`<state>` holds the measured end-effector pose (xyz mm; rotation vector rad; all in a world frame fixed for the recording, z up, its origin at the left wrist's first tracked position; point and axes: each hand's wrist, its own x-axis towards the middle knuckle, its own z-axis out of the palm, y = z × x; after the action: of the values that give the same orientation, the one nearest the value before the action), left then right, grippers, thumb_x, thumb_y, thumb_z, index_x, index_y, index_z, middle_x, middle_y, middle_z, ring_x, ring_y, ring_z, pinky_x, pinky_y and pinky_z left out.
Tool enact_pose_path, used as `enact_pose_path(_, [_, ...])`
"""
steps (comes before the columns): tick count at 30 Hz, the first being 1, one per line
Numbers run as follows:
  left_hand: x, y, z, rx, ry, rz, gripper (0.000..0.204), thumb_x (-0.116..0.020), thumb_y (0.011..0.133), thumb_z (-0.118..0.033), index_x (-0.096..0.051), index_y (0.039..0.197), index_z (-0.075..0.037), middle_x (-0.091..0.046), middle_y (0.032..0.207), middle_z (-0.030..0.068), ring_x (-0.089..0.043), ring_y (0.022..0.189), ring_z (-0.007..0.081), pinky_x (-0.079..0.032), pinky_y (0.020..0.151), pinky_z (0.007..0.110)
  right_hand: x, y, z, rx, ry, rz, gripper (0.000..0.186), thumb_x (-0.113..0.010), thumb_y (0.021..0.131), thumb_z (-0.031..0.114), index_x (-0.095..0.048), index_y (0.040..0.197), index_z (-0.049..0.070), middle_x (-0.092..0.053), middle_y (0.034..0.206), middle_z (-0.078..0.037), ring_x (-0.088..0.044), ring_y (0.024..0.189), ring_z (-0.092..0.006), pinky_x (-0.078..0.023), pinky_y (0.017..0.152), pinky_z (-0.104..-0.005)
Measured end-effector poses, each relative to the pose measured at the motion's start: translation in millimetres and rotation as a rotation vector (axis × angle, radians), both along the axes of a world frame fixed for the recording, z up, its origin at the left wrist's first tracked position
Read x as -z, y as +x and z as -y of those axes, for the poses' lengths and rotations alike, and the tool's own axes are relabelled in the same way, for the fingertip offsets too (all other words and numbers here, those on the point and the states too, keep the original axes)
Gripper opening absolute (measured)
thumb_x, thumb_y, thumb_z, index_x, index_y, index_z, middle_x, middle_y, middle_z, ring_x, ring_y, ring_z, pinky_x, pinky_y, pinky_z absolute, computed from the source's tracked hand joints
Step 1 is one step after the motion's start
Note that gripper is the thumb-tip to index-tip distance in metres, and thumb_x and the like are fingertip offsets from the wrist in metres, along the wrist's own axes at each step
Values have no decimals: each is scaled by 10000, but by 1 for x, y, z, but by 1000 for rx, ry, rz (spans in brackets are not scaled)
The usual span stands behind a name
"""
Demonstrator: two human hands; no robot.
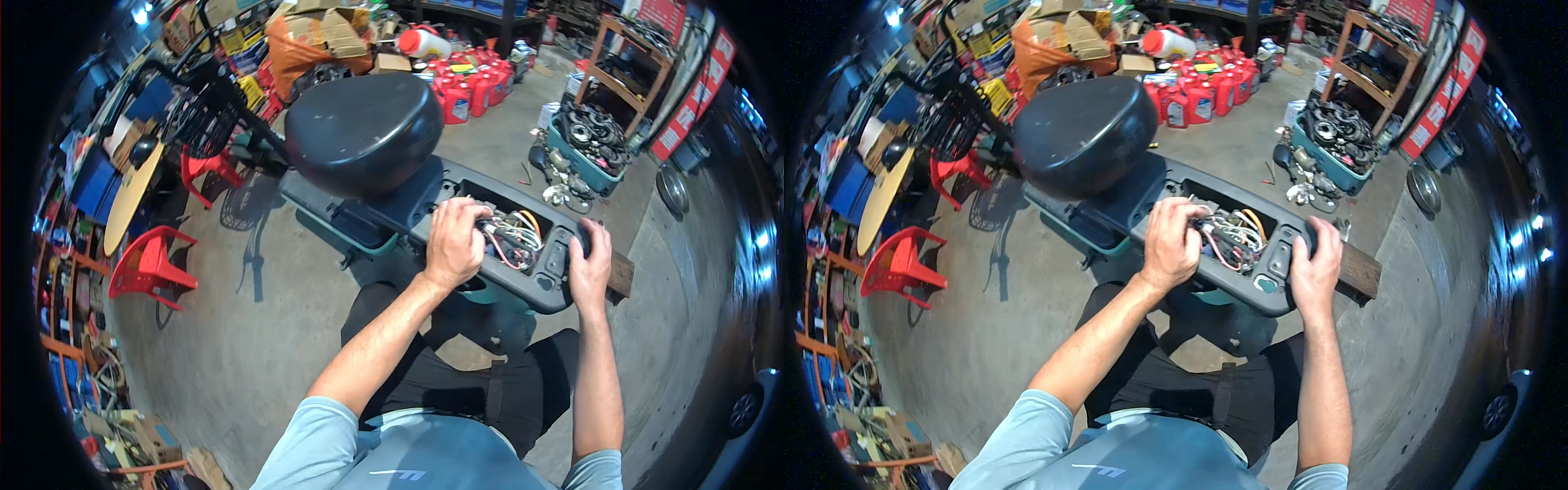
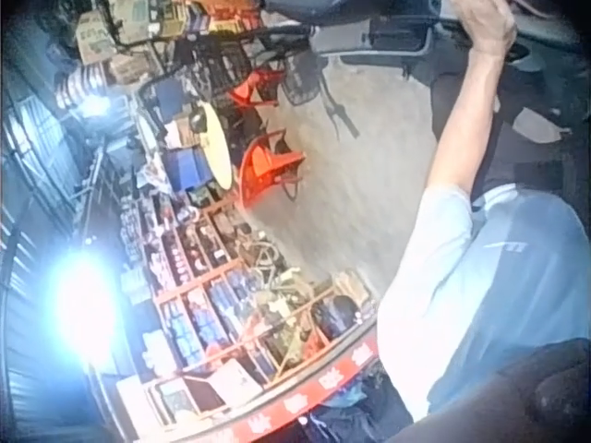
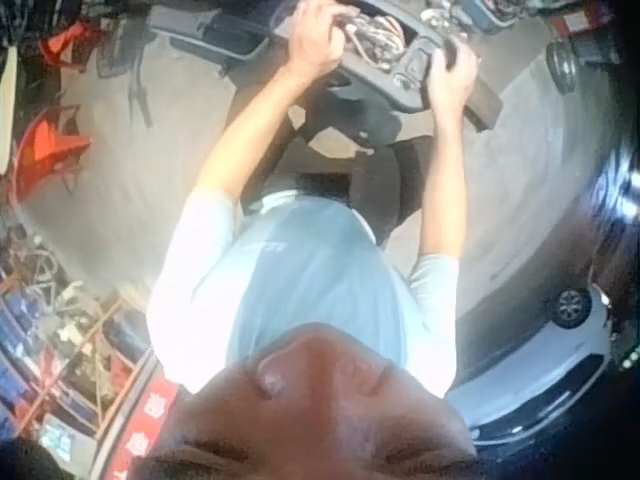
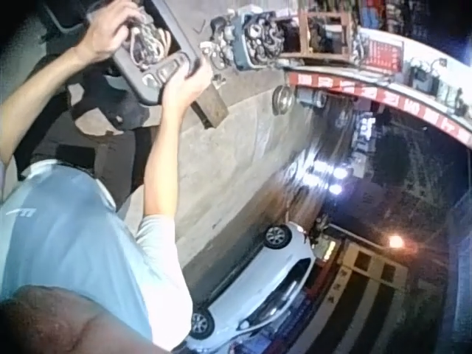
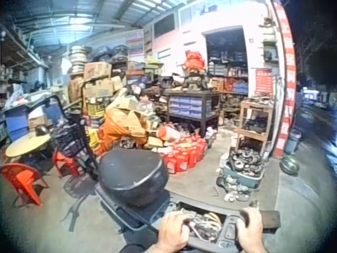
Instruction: Inspecting and repairing the internal wiring and battery compartment of an electric scooter.
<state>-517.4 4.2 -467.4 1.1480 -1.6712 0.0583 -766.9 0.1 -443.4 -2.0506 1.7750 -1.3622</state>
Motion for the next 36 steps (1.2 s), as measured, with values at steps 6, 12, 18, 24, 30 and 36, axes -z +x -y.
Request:
enact_pose_path(6, [-33,18,-16,44,-89,-143,272,-567,722,86,-623,962,-28,-591,1011,141,-572,966,327,-472,895,413,27,-14,4,-111,366,559,479,-589,987,150,-485,1427,-7,-563,1376,-171,-536,1268,-243,-411,1086,-361])
enact_pose_path(12, [-100,105,-19,-276,-446,44,302,-571,748,24,-668,1020,-64,-652,1081,114,-586,1083,295,-420,976,410,23,-8,3,-119,378,641,462,-587,1000,130,-483,1427,-14,-578,1349,-158,-556,1228,-211,-432,1058,-342])
enact_pose_path(18, [-108,159,24,-326,-410,152,252,-520,919,-117,-725,1058,-71,-709,1094,102,-635,1073,274,-444,981,397,20,-4,5,-71,397,715,465,-607,994,112,-488,1423,-21,-588,1333,-153,-574,1192,-191,-449,1038,-321])
enact_pose_path(24, [-92,161,46,-333,-464,114,205,-542,897,-125,-745,922,-130,-737,875,40,-688,851,240,-478,812,370,39,-10,18,-92,388,705,459,-614,1001,152,-498,1413,-14,-607,1301,-138,-590,1158,-178,-470,1007,-314])
enact_pose_path(30, [-95,153,52,-295,-504,71,182,-553,879,-81,-719,825,-28,-716,795,147,-694,752,331,-542,733,410,56,-17,39,-117,376,601,457,-587,1022,199,-488,1412,-16,-608,1301,-137,-590,1162,-177,-452,1029,-321])
enact_pose_path(36, [-91,158,55,-300,-530,112,185,-542,878,-73,-705,805,-21,-700,772,154,-678,723,337,-533,706,409,66,-15,44,-119,393,639,462,-589,1019,200,-489,1416,-14,-593,1340,-144,-595,1179,-203,-457,1034,-330])
